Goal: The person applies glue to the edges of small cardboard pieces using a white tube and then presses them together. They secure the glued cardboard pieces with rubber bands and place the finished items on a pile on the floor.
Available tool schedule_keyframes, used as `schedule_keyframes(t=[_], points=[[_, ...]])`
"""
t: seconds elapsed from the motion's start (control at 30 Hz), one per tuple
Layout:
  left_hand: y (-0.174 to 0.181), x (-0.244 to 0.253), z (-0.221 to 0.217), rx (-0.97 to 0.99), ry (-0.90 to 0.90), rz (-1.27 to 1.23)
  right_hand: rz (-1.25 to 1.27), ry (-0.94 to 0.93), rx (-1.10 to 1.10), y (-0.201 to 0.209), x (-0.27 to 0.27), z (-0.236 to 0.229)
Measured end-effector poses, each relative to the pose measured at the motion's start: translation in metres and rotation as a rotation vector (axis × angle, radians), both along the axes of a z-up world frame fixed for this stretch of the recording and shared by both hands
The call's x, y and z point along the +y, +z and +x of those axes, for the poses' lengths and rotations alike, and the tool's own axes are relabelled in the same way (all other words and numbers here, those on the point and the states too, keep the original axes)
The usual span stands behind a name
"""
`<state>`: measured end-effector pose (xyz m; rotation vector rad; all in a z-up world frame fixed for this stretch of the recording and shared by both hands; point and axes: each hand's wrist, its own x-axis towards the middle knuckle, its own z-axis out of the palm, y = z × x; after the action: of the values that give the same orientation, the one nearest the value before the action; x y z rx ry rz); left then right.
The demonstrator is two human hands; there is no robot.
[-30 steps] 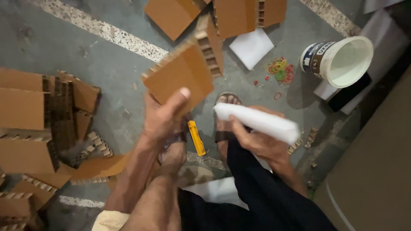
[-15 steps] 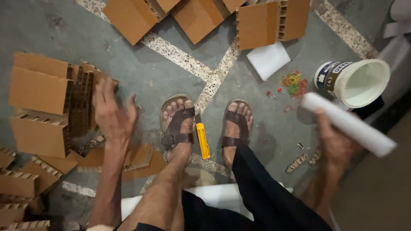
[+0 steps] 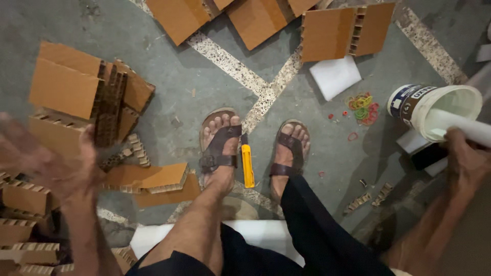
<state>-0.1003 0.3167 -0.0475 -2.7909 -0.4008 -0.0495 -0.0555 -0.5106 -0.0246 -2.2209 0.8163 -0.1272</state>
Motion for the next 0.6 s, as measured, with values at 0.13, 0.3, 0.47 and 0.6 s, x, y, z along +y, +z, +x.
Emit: schedule_keyframes(t=[0.13,0.3,0.47,0.6], points=[[0.022,0.01,-0.01,0.168,0.3,-0.409,-0.017,0.127,0.03,-0.016,-0.015,0.008],[0.039,0.003,-0.007,0.174,0.272,-0.474,-0.021,0.133,0.124,-0.037,-0.029,0.015],[0.058,-0.014,-0.005,0.068,0.052,-0.217,0.01,0.138,0.161,-0.046,-0.039,0.016],[0.086,-0.045,0.015,0.0,-0.101,-0.232,0.056,0.104,0.196,-0.045,-0.051,0.004]])
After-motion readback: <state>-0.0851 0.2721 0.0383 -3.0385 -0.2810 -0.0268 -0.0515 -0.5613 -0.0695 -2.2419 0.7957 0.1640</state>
